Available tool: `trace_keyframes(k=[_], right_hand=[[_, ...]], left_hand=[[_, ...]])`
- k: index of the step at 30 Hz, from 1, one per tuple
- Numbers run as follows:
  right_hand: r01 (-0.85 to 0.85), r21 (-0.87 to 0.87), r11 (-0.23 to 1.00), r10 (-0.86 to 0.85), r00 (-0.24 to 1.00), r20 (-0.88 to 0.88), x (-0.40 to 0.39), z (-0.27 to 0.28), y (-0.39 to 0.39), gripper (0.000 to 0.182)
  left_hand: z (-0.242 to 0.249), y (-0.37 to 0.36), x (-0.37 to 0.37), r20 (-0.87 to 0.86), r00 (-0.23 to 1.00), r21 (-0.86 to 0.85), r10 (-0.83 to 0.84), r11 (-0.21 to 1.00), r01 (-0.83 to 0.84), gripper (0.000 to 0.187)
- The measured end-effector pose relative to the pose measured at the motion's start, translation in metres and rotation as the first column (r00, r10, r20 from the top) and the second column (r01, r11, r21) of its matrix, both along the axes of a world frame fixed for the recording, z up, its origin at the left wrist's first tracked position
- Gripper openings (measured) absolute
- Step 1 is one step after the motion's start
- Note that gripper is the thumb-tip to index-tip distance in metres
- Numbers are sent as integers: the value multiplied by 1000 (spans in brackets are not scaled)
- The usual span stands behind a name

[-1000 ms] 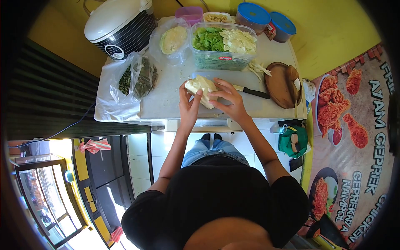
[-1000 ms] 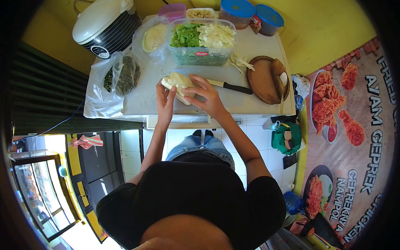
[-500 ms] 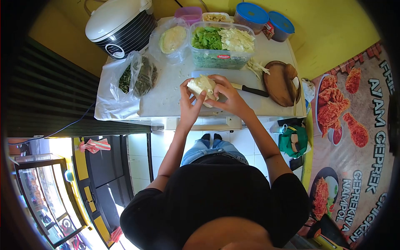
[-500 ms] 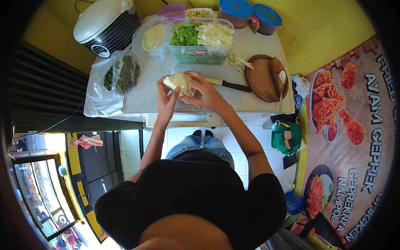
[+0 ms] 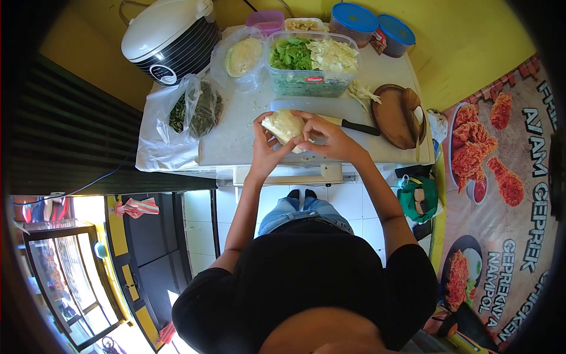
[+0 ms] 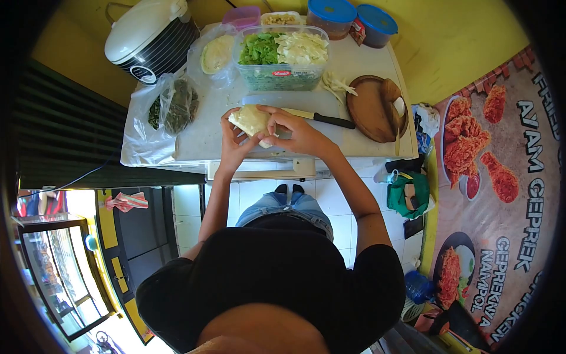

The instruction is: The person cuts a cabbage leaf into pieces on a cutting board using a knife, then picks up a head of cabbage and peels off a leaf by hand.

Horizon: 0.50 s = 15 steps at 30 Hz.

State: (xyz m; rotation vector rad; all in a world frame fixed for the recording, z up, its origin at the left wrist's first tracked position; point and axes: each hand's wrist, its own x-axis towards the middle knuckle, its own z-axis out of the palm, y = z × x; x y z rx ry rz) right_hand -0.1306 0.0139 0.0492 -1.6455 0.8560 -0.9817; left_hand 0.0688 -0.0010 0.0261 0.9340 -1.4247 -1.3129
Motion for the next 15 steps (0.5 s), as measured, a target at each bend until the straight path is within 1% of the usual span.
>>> trace_keyframes(k=[1,2,4,5,7,8,10,11,13,14,15], right_hand=[[-3,50,999,1,999,34,-1,-1,1,21],[-3,50,999,1,999,34,-1,-2,2,21],[52,-41,998,-49,997,51,0,-5,2,26],[53,-41,998,-51,997,52,3,-7,4,26],[236,-143,961,-234,972,32,14,-10,8,43],[237,-144,961,-234,972,32,16,-9,9,43],[189,-87,978,-196,978,-78,21,-4,11,60],[190,-87,978,-196,978,-77,22,-6,12,60],[221,-219,950,-254,958,-134,26,-14,11,61],[221,-220,950,-254,958,-134,29,-16,12,61],[256,-193,947,-276,957,-88,33,-18,13,57]], left_hand=[[1,0,0,2,1000,-4,-5,1000,5,79],[2,0,-1,3,1000,-10,-9,1000,9,79],[3,2,-2,22,1000,-29,-5,1000,6,79],[4,3,-3,41,999,-47,-2,999,4,79],[5,5,-5,58,998,-63,4,998,-1,79],[6,5,-6,74,997,-81,14,997,-8,79],[7,5,-7,83,996,-89,14,996,-7,78],[8,5,-8,91,996,-98,15,995,-6,77],[8,6,-9,102,995,-89,22,996,-13,77],[9,6,-9,111,993,-80,30,997,-21,76],[9,6,-10,110,993,-82,31,996,-22,76]])
